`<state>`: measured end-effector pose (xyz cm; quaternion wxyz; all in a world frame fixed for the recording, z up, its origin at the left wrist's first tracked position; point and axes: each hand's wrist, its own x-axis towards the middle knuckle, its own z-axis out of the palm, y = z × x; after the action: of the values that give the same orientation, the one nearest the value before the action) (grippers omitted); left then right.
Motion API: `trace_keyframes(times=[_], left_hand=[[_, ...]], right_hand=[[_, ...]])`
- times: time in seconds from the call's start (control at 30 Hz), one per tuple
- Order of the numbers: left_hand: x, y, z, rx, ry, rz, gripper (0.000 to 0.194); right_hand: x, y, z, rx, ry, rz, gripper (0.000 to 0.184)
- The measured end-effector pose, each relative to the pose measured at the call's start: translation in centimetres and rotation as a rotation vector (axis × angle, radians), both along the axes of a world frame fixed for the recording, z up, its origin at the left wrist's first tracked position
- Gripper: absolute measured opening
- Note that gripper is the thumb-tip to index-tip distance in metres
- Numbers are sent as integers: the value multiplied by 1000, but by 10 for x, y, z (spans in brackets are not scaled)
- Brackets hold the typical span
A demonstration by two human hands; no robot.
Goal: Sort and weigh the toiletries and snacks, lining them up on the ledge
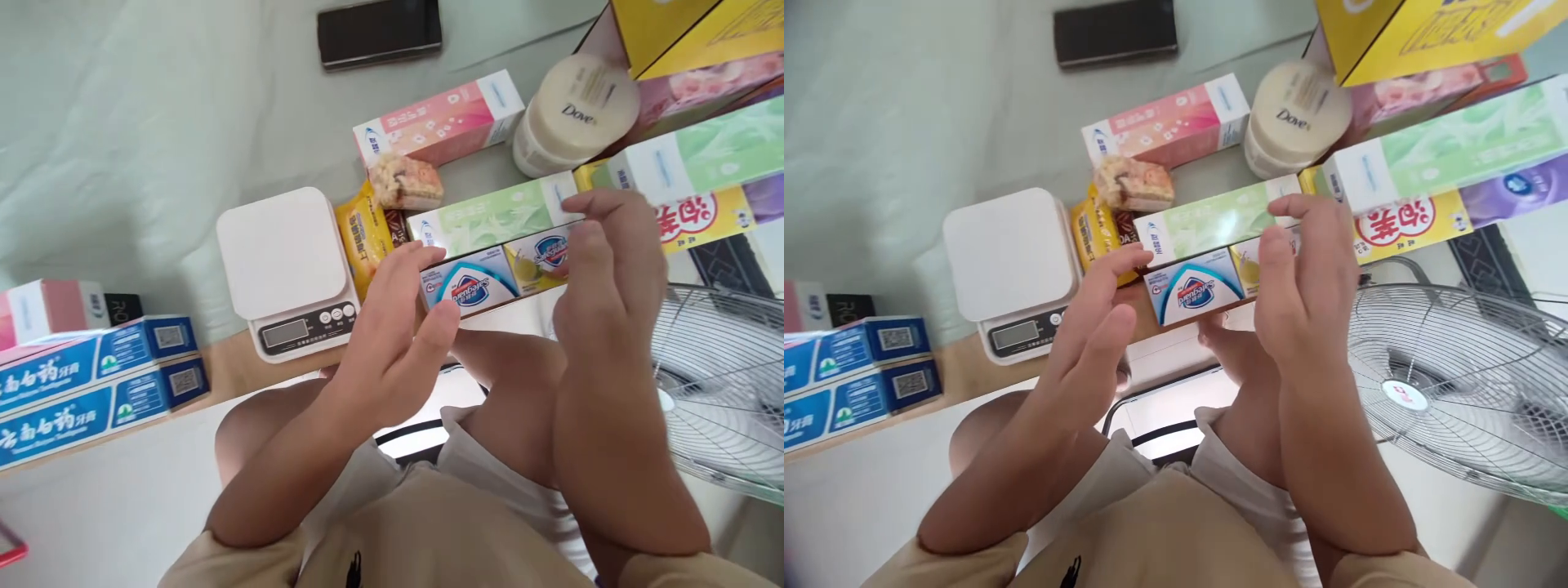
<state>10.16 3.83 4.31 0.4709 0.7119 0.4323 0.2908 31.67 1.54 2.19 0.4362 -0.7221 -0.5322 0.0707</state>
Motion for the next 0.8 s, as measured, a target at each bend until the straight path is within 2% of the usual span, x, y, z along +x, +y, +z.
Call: trace_keyframes(times=[0.1, 0.3, 0.63, 0.7, 0.8], left_hand=[[2, 3, -1, -10, 41, 21, 57], [5, 7, 2, -65, 83, -12, 59], [4, 7, 2, -101, 61, -55, 59], [5, 5, 4, -52, 95, -48, 56], [9, 0, 7, 118, 198, 4, 53]], right_hand=[[-2, 2, -1, -47, -38, 45, 42], [-2, 7, -3, -39, -98, 24, 44], [-9, 9, 1, -303, -204, -20, 45], [-9, 9, -1, -273, -206, -6, 44], [-9, 7, -5, -70, -198, 40, 36]])
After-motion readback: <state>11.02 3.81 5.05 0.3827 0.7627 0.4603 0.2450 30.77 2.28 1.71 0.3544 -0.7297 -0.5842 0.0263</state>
